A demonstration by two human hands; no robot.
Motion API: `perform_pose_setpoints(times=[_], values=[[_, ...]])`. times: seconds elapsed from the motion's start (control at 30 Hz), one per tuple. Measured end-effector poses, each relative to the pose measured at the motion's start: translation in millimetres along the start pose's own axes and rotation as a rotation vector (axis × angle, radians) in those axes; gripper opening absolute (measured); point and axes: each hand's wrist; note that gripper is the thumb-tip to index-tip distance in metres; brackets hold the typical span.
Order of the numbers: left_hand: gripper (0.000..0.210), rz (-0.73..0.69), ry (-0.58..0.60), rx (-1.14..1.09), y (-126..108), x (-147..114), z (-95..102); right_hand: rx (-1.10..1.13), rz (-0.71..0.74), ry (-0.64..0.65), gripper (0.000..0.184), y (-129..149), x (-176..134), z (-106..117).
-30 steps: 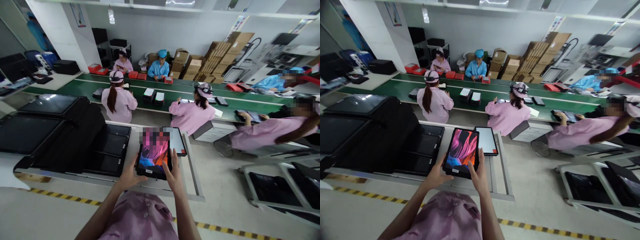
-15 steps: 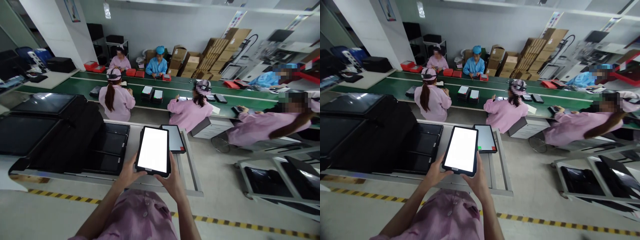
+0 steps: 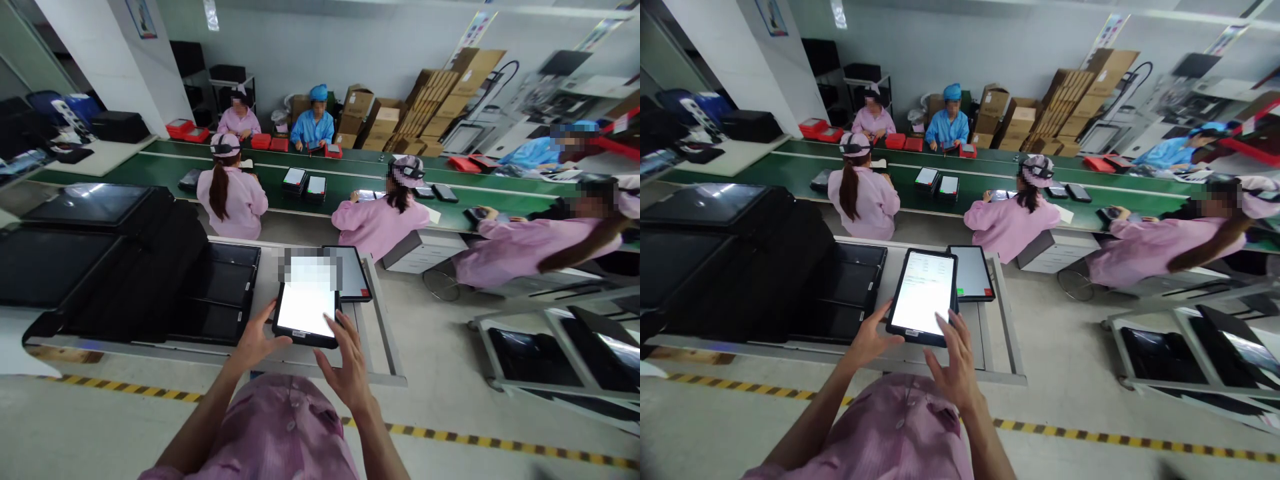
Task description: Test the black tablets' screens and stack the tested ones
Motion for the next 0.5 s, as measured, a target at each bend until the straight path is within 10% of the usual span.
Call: perform_pose_setpoints(times=[0.17, 0.5], values=[[0.072, 0.032, 0.000, -0.235, 11.2, 6.1, 0.4, -0.057, 0.310, 0.090, 0.076, 0.4, 3.0, 8.9], [0.066, 0.153, -0.205, -0.306, 7.0, 19.6, -8.4, -0.097, 0.190, 0.060, 0.055, -2.4, 24.1, -2.3]])
Point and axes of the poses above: each hand's wrist, its own x-axis towards the middle knuckle, its own z-axis out of the back of the hand, y = z × x, and after that the axes turned 5 degrees about y, right-handed
